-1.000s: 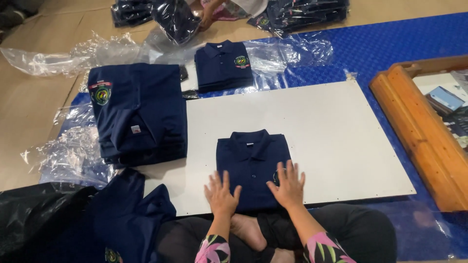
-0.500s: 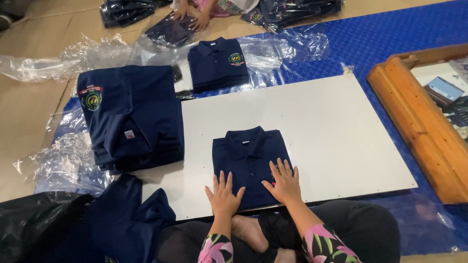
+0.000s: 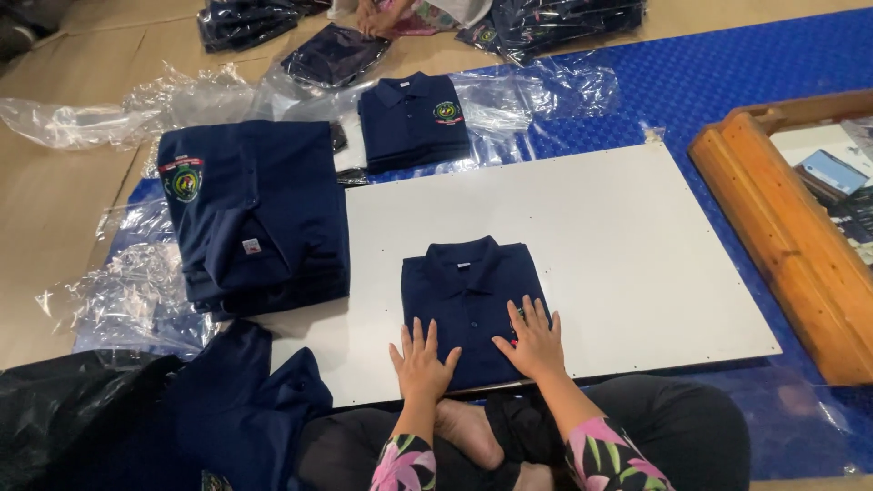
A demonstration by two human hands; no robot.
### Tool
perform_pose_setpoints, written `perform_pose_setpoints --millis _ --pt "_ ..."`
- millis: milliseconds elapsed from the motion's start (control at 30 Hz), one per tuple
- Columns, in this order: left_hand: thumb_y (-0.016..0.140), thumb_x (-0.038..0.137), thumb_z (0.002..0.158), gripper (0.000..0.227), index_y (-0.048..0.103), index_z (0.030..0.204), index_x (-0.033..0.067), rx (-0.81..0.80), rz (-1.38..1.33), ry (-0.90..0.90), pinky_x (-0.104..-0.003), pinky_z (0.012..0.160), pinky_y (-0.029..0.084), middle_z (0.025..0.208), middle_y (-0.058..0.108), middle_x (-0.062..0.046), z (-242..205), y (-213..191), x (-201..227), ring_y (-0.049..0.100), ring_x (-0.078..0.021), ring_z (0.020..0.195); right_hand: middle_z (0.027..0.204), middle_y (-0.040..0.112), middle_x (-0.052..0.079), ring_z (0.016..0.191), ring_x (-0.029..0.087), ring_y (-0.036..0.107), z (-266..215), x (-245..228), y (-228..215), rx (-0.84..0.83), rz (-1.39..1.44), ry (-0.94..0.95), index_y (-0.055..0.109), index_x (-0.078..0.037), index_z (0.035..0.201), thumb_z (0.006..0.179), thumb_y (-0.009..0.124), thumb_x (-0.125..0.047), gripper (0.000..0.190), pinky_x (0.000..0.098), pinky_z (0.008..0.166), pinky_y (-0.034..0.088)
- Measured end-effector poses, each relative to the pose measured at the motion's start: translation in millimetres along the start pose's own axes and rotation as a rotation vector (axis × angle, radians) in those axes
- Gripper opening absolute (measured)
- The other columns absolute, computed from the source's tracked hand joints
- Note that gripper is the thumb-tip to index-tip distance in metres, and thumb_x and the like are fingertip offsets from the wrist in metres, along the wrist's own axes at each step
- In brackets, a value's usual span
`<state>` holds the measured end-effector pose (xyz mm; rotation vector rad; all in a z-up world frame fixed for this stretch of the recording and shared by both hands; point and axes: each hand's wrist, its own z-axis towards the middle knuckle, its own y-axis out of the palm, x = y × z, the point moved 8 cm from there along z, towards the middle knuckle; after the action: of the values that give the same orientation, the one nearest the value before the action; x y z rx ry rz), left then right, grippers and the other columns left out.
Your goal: A person is carefully folding dark blue polo shirts on a white board placed on the floor.
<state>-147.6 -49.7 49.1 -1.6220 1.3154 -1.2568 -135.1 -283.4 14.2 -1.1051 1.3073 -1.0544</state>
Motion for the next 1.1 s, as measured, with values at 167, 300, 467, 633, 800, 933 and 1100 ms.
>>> perform_pose_setpoints --millis 167,300,467,633,800,933,1100 --pt "0.046 0.062 0.099 0.076 0.029 0.161 0.0229 0.05 -0.134 -0.063 -0.055 0.124 0.014 0.17 0.011 -0.018 30.8 31.1 -29.0 0.012 -0.0379 0.156 0.165 0.028 0.013 0.152 0.035 0.027 20.9 22.5 9.2 -0.034 0.166 0.128 0.042 -0.026 0.152 0.096 0.053 -0.06 0.066 0.0594 0.117 0.025" --pt "0.059 0.027 0.101 0.059 0.043 0.154 0.0071 0.347 -0.492 -0.188 -0.05 0.112 0.048 0.156 0.041 -0.024 59.8 31.9 -70.9 0.051 -0.042 0.138 0.147 0.051 0.024 0.141 0.041 0.049 60.2 95.3 58.2 0.239 0.41 0.297 0.056 -0.012 0.145 0.092 0.071 -0.034 0.059 0.0508 0.112 0.043" --pt "0.064 0.044 0.098 0.051 0.067 0.134 0.0085 0.199 -0.663 -0.377 -0.042 0.095 0.06 0.119 0.075 -0.016 134.8 115.9 -140.7 0.071 -0.0317 0.116 0.128 0.072 0.013 0.127 0.03 0.064 62.3 132.9 72.3 -0.064 0.657 0.596 0.064 -0.021 0.138 0.08 0.08 -0.058 0.071 0.043 0.103 0.053" --pt "0.064 0.053 0.098 0.052 0.073 0.129 0.0122 0.062 -0.826 -0.395 -0.039 0.082 0.064 0.109 0.078 -0.014 154.2 130.8 -145.1 0.077 -0.0284 0.098 0.105 0.078 0.022 0.103 0.037 0.074 46.5 88.1 16.6 -0.189 1.017 0.601 0.079 -0.011 0.113 0.076 0.089 -0.049 0.053 0.0469 0.081 0.062" --pt "0.066 0.037 0.101 0.059 0.054 0.148 0.0037 -0.193 -1.226 -0.536 -0.054 0.095 0.057 0.131 0.067 -0.028 85.1 27.9 -74.0 0.066 -0.0375 0.121 0.117 0.072 0.03 0.107 0.044 0.071 50.1 87.6 20.0 -0.261 1.366 0.663 0.063 -0.004 0.137 0.086 0.086 -0.032 0.063 0.0563 0.085 0.06" --pt "0.068 0.027 0.101 0.059 0.05 0.151 0.0025 -0.172 -1.319 -0.522 -0.052 0.097 0.057 0.134 0.065 -0.028 106.1 21.3 -68.3 0.065 -0.0394 0.122 0.108 0.076 0.026 0.102 0.039 0.073 73.4 69.8 -13.4 -0.219 1.254 0.583 0.068 -0.009 0.133 0.09 0.078 -0.026 0.046 0.051 0.085 0.062" --pt "0.064 0.029 0.1 0.049 0.062 0.142 0.0034 0.032 -1.065 -0.409 -0.042 0.087 0.06 0.123 0.071 -0.026 180.1 20.0 -90.5 0.07 -0.0329 0.114 0.118 0.077 0.02 0.122 0.039 0.066 120.4 44.8 -67.4 -0.165 0.896 0.366 0.072 -0.016 0.129 0.093 0.068 -0.024 0.036 0.0508 0.103 0.051"
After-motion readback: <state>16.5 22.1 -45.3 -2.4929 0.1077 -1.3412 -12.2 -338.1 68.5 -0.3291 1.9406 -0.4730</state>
